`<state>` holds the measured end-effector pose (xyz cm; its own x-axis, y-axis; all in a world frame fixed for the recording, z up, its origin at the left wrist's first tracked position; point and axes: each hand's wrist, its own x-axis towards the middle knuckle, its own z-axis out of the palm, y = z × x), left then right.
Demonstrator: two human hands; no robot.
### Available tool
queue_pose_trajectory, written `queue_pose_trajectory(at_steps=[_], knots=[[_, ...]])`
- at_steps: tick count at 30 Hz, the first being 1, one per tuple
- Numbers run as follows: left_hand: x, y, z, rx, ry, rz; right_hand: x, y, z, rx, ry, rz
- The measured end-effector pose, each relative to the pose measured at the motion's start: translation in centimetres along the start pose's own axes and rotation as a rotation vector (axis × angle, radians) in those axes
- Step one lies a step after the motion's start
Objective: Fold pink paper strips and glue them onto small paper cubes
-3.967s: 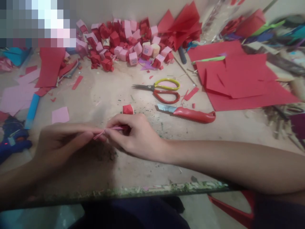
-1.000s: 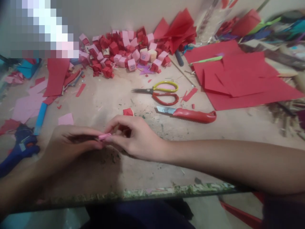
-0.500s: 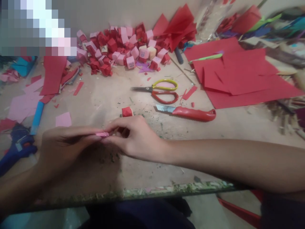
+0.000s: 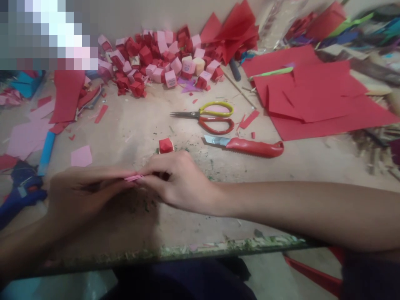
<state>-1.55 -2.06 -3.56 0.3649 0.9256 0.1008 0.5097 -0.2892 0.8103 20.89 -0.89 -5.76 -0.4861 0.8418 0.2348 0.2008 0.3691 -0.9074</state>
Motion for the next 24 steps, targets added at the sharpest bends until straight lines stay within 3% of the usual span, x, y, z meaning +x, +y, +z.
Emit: queue_pose_trajectory(at_steps=[6, 24], knots=[[-0.23, -0.34, -0.16, 0.146, -0.026, 0.150, 0.02, -0.14, 0.10, 0.031, 0.020, 0.027], [-0.04, -0.21, -0.23, 0.190, -0.099, 0.259, -0.20, 0.14, -0.02, 0.009, 0.006, -0.024]])
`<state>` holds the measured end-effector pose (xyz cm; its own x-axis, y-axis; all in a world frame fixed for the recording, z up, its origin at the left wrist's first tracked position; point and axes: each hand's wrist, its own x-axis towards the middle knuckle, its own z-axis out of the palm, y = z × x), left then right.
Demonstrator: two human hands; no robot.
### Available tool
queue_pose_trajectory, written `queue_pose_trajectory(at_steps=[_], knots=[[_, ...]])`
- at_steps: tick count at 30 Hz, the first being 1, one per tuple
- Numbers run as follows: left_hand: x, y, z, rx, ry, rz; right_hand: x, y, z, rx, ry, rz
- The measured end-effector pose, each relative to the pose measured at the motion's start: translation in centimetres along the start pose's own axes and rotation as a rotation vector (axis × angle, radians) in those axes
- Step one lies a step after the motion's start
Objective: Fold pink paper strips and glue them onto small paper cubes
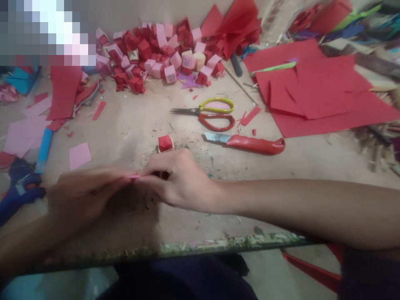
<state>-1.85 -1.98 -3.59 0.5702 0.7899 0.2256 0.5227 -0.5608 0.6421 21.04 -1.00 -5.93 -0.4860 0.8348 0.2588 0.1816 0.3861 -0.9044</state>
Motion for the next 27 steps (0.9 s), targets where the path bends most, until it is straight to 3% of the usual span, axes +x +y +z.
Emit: queue_pose_trajectory(at_steps=[8, 15, 21, 27], knots=[[-0.3, -0.2, 0.0, -0.010, 0.030, -0.110, 0.3, -0.3, 0.0, 0.018, -0.031, 0.038], [-0.3, 0.2, 0.2, -0.062, 0.023, -0.200, 0.2, 0.1, -0.1, 0.011, -0.056, -0.072], [0.2, 0.2, 0.1, -0.086, 0.119, -0.235, 0.9, -0.1, 0.0, 0.181, -0.005, 0.135], [0.2, -0.4, 0.3, -0.167, 0.170, -0.148, 0.9, 0.1, 0.4, 0.416, 0.029, 0.266]])
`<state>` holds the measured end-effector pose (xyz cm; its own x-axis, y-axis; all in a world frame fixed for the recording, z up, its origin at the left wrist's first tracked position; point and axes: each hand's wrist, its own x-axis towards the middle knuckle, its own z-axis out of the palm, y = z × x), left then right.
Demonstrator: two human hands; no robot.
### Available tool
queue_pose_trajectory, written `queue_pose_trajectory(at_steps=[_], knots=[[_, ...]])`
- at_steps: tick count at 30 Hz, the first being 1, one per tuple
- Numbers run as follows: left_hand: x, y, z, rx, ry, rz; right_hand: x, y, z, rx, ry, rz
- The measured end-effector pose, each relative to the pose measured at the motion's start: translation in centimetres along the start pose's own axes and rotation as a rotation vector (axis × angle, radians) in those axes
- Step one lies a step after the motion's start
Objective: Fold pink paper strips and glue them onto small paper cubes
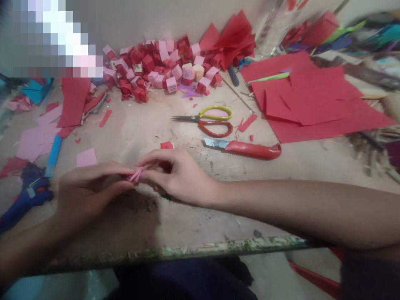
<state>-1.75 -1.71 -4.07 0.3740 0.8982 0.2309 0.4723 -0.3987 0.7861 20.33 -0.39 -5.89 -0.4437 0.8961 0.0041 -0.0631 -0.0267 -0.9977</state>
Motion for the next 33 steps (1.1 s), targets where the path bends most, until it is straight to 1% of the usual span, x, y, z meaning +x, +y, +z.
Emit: queue_pose_trajectory(at_steps=[3, 10, 14, 16, 18, 20, 22, 27, 30, 33], knots=[[-0.3, -0.3, 0.0, -0.034, 0.016, 0.034, 0.0, 0.1, 0.0, 0.048, -0.012, 0.007], [-0.2, -0.4, -0.1, -0.006, 0.064, -0.011, 0.1, -0.3, -0.1, 0.102, -0.010, 0.018], [-0.2, -0.5, -0.1, 0.022, 0.091, -0.013, 0.2, -0.4, -0.2, 0.100, -0.043, 0.025], [-0.3, -0.5, -0.1, 0.032, 0.108, -0.003, 0.3, -0.4, -0.2, 0.074, -0.052, 0.008], [-0.4, -0.5, 0.1, 0.020, 0.142, -0.008, 0.4, -0.2, -0.2, 0.053, -0.053, -0.040], [-0.5, -0.3, 0.5, -0.017, 0.192, -0.038, 0.5, 0.0, -0.3, 0.040, -0.036, -0.090], [-0.6, -0.2, 0.9, -0.052, 0.230, -0.064, 0.6, 0.1, -0.4, 0.024, -0.020, -0.109], [-0.7, 0.0, 1.7, -0.090, 0.254, -0.092, 0.5, 0.3, -0.5, -0.011, -0.032, -0.106], [-0.8, -0.6, 1.8, -0.133, 0.271, -0.163, 0.4, 0.3, -0.5, -0.002, -0.022, -0.100], [-0.8, -1.5, 1.8, -0.219, 0.263, -0.230, 0.3, 0.3, -0.4, 0.002, -0.010, -0.076]])
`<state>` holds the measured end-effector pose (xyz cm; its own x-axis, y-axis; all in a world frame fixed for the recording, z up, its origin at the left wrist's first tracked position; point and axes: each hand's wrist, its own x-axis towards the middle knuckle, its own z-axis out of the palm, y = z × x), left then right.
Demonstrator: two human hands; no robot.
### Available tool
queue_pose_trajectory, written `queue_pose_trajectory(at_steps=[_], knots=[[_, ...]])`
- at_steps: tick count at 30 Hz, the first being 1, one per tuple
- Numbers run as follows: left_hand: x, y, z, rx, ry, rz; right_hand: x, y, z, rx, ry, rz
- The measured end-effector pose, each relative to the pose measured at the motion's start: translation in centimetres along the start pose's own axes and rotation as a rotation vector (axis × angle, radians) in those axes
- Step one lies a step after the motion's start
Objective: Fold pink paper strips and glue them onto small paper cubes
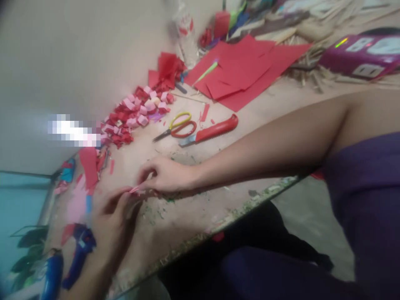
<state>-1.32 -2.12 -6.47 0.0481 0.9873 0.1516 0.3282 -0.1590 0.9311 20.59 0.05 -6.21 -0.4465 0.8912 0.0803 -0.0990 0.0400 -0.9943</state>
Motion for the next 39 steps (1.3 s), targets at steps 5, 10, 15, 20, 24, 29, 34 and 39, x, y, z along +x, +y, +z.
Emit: queue_pose_trajectory(at_steps=[5, 10, 15, 20, 24, 29, 34, 39], knots=[[0.6, -0.1, 0.1, -0.030, -0.065, -0.033, -0.1, -0.1, 0.2, 0.083, 0.036, 0.095], [1.1, 0.6, 0.8, -0.066, -0.084, 0.011, 0.0, -0.8, 0.3, 0.016, 0.045, 0.122], [1.3, 1.2, 1.0, -0.110, -0.099, 0.022, -0.1, -1.9, 0.5, -0.075, 0.079, 0.131], [1.2, 1.4, 1.1, -0.156, -0.121, 0.022, -0.3, -2.3, 0.8, -0.113, 0.090, 0.152], [1.1, 1.4, 1.2, -0.172, -0.140, 0.014, -0.3, -2.2, 1.0, -0.110, 0.076, 0.167], [1.1, 1.4, 0.9, -0.145, -0.151, 0.042, -0.3, -2.5, 1.0, -0.102, 0.036, 0.163], [0.8, 1.1, 0.3, -0.112, -0.161, 0.071, -0.2, -2.2, 0.8, -0.069, 0.056, 0.166], [0.7, 0.7, 0.0, -0.097, -0.190, 0.029, -0.1, -1.7, 0.6, 0.010, 0.091, 0.163]])
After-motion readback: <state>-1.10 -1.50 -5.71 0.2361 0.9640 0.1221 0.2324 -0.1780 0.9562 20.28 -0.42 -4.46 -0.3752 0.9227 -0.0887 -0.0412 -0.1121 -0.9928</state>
